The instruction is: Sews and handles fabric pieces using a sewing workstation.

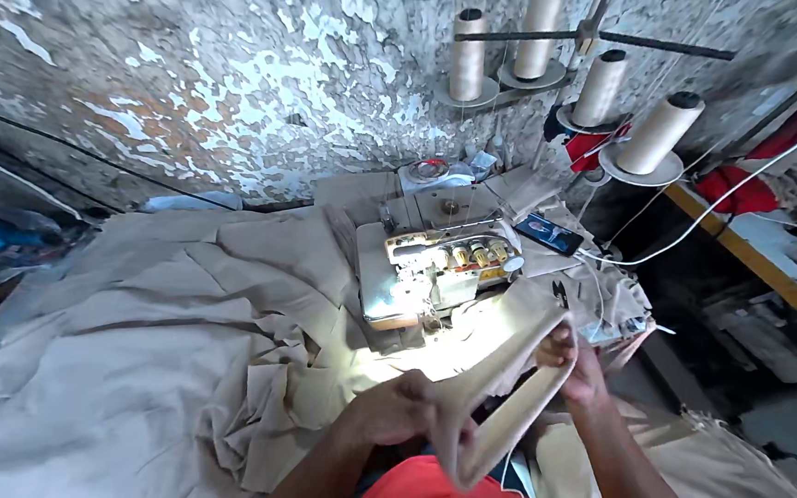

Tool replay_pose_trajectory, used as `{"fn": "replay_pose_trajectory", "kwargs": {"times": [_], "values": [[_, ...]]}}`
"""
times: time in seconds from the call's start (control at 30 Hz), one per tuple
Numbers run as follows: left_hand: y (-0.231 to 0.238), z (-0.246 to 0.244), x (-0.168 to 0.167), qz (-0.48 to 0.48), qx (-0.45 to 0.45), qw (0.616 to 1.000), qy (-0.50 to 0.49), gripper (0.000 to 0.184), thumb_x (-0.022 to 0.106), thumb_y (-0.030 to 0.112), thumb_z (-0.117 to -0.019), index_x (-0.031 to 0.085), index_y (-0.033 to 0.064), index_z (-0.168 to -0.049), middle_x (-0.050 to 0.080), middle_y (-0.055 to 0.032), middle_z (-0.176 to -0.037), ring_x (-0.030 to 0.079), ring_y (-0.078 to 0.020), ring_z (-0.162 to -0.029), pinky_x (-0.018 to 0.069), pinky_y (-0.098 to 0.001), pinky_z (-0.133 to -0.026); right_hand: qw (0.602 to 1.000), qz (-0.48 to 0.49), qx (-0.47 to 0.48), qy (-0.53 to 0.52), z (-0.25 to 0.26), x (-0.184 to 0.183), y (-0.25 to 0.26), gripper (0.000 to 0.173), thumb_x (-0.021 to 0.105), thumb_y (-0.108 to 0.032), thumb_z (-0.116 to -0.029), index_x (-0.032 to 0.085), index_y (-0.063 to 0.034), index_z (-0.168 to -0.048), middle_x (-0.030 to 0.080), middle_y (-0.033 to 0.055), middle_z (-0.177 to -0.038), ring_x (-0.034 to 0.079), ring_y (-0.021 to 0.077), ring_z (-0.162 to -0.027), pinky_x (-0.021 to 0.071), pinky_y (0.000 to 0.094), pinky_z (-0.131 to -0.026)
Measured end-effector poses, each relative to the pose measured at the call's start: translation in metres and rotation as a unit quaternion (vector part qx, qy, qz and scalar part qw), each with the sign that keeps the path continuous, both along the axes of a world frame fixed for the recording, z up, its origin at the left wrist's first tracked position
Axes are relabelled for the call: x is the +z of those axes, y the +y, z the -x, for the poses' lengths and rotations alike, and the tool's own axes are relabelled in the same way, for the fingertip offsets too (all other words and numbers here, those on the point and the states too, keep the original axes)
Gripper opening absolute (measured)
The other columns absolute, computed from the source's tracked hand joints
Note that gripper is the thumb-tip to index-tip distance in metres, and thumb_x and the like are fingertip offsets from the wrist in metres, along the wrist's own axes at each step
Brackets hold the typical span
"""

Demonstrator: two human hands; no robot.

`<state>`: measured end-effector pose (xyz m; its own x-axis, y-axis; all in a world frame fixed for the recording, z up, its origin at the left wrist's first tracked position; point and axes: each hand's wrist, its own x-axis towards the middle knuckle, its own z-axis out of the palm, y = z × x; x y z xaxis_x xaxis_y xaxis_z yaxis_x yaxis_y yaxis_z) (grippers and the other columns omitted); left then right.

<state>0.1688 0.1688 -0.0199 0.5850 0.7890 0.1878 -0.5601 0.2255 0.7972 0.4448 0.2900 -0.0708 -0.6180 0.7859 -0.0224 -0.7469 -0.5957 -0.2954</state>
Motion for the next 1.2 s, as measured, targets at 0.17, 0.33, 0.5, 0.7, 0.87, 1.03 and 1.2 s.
{"fn": "replay_pose_trajectory", "kwargs": {"times": [0.17, 0.33, 0.5, 0.7, 0.87, 1.03, 1.2], "values": [[0.03, 0.019, 0.044, 0.121, 0.455, 0.882, -0.028, 0.012, 0.071, 0.033, -0.0937, 0.078, 0.0239, -0.089, 0.076, 0.0058, -0.092, 0.072, -0.0054, -0.084, 0.0613, -0.025, -0.077, 0.988, -0.032, 0.153, 0.011, 0.026, -0.016, -0.038, 0.023, 0.062, -0.03, -0.099, 0.079, -0.0158, -0.107, 0.074, -0.0076, -0.079, 0.067, -0.002, -0.061, 0.0545, 0.011, -0.056], [0.043, 0.041, 0.039, 0.194, 0.524, 0.823, -0.097, 0.037, 0.035, 0.019, -0.1115, 0.069, 0.0148, -0.098, 0.075, 0.0013, -0.093, 0.073, -0.0067, -0.084, 0.0614, -0.0231, -0.076, 0.945, -0.137, 0.279, 0.099, 0.051, -0.016, -0.063, 0.031, 0.056, -0.034, -0.1041, 0.076, -0.0165, -0.121, 0.079, -0.0057, -0.094, 0.074, 0.0, -0.08, 0.0598, 0.014, -0.069], [0.042, 0.052, 0.024, 0.191, 0.538, 0.815, -0.099, 0.031, 0.033, 0.023, -0.1122, 0.063, 0.0167, -0.116, 0.074, 0.0011, -0.108, 0.073, -0.0073, -0.091, 0.0609, -0.0221, -0.076, 0.994, -0.032, 0.062, 0.086, 0.083, 0.008, -0.029, 0.029, 0.061, -0.026, -0.1007, 0.074, -0.0119, -0.122, 0.077, 0.0026, -0.097, 0.075, 0.0093, -0.076, 0.0627, 0.0227, -0.072], [0.05, 0.041, 0.012, 0.274, 0.577, 0.768, -0.039, 0.02, 0.042, 0.017, -0.1102, 0.059, 0.0086, -0.118, 0.073, -0.0041, -0.097, 0.073, -0.0119, -0.084, 0.0613, -0.0266, -0.076, 0.986, 0.113, -0.086, -0.086, 0.107, 0.025, -0.002, 0.042, 0.025, -0.032, -0.1128, 0.063, -0.0143, -0.109, 0.074, 0.0035, -0.081, 0.071, 0.0097, -0.063, 0.0597, 0.0218, -0.058], [0.053, 0.035, 0.011, 0.299, 0.592, 0.747, -0.035, 0.014, 0.046, 0.016, -0.1088, 0.058, 0.0094, -0.112, 0.07, -0.0034, -0.087, 0.072, -0.0119, -0.077, 0.0616, -0.0273, -0.071, 0.972, 0.177, -0.123, -0.097, 0.118, 0.036, 0.0, 0.032, 0.037, -0.03, -0.1113, 0.064, -0.0142, -0.105, 0.073, 0.0014, -0.087, 0.073, 0.0102, -0.078, 0.062, 0.0249, -0.072], [0.049, 0.04, 0.013, 0.295, 0.594, 0.747, -0.049, 0.011, 0.048, 0.009, -0.1068, 0.058, 0.0097, -0.112, 0.072, -0.0043, -0.095, 0.072, -0.0105, -0.077, 0.061, -0.0236, -0.068, 0.966, 0.193, -0.131, -0.112, 0.115, 0.039, 0.0, 0.03, 0.039, -0.029, -0.1109, 0.063, -0.0095, -0.11, 0.073, 0.005, -0.086, 0.074, 0.013, -0.079, 0.0627, 0.0261, -0.074], [0.045, 0.037, 0.017, 0.293, 0.561, 0.774, -0.011, 0.013, 0.045, 0.015, -0.1092, 0.053, 0.0117, -0.119, 0.071, -0.0045, -0.093, 0.072, -0.0115, -0.074, 0.061, -0.0245, -0.064, 0.953, 0.21, -0.158, -0.151, 0.121, 0.045, -0.003, 0.025, 0.045, -0.027, -0.1092, 0.062, -0.0089, -0.106, 0.07, 0.003, -0.078, 0.072, 0.0109, -0.071, 0.0623, 0.0257, -0.072]]}}
